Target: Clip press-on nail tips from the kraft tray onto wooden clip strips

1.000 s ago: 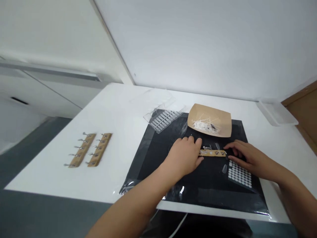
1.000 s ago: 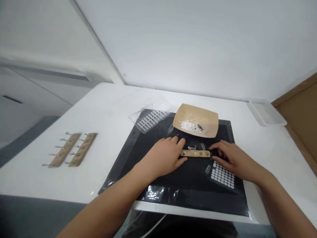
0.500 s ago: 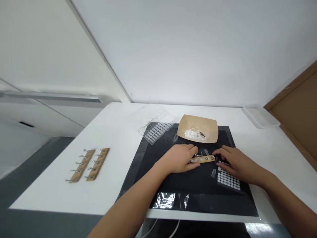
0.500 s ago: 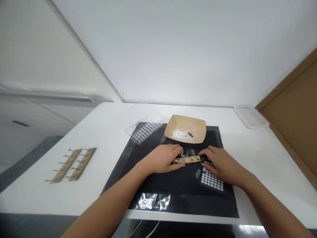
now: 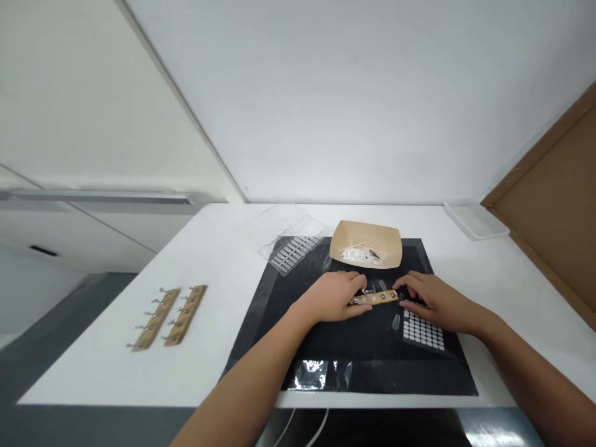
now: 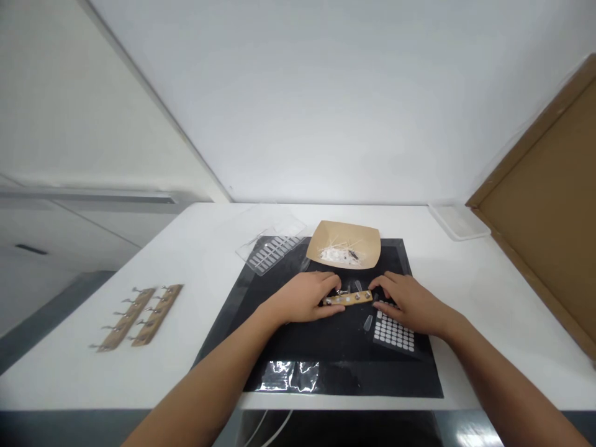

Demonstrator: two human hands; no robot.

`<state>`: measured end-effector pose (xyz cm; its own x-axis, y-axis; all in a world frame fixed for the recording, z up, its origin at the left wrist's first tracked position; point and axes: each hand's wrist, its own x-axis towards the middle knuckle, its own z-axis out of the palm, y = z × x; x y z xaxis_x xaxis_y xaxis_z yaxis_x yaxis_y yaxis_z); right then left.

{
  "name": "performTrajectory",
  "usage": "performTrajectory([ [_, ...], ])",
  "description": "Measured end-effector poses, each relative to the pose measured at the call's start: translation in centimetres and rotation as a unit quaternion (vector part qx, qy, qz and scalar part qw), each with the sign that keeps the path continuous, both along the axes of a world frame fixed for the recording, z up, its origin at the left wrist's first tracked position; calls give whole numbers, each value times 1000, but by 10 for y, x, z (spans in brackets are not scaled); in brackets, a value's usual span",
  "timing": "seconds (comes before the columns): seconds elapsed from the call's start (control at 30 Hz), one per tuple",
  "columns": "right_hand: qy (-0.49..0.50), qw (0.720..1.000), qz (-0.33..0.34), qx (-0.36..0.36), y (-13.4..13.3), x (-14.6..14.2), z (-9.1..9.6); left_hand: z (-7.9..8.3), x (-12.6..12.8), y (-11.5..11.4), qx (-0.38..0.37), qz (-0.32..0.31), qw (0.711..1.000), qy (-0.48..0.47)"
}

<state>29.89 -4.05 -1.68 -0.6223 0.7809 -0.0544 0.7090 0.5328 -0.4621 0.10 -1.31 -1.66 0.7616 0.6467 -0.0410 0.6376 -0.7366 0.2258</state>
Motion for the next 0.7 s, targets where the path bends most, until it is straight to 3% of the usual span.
performTrajectory([
  [0.7, 4, 1000, -1, 7, 1, 1, -4, -4, -2, 2, -4, 4, 999, -38],
])
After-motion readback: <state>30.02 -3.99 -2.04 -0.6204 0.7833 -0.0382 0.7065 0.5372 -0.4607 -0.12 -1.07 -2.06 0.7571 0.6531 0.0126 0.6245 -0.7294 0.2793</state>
